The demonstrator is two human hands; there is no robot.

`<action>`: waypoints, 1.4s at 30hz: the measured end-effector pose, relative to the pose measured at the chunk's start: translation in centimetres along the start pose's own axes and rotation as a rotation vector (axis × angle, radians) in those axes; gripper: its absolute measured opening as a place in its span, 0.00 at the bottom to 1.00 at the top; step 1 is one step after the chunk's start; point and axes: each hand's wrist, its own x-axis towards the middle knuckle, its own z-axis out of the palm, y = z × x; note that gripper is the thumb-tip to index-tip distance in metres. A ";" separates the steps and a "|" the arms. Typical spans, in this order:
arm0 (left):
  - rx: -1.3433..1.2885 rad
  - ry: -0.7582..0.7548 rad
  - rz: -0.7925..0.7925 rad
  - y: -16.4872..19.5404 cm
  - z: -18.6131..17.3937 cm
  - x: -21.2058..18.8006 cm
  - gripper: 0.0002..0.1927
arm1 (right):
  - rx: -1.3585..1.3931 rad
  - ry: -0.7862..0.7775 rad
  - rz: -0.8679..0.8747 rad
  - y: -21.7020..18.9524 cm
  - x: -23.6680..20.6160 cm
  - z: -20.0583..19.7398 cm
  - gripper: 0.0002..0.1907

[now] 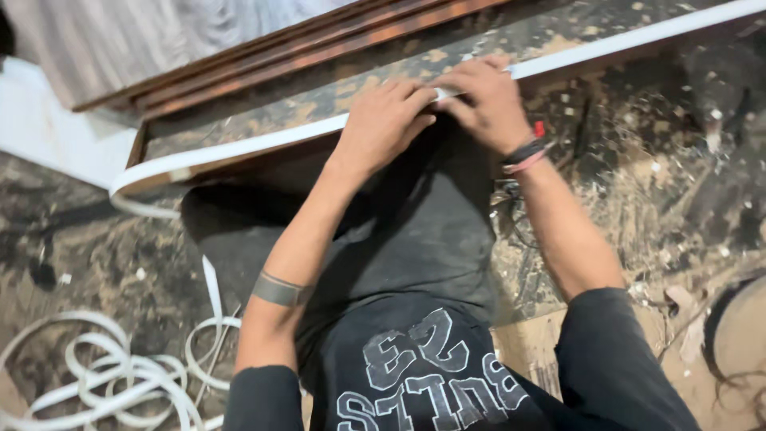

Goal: The person sits on the floor and irons white edge banding tape onto the front edge of a wood panel, pressing the heated iron along the strip, then presses and aligns the tape by hand along the edge. They feed out more tape from a coil and continue ironing successive sections of the panel edge.

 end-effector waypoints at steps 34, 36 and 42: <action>0.093 0.066 -0.193 0.6 4.0 1.9 0.13 | -0.011 -0.054 0.661 8.3 -15.1 -13.6 0.18; 0.083 0.075 -0.200 0.7 4.0 1.8 0.12 | -0.031 0.022 0.613 8.3 -13.1 -16.6 0.19; 0.076 0.085 -0.196 0.6 3.9 1.8 0.12 | 0.038 0.110 0.633 11.9 -6.5 -18.2 0.21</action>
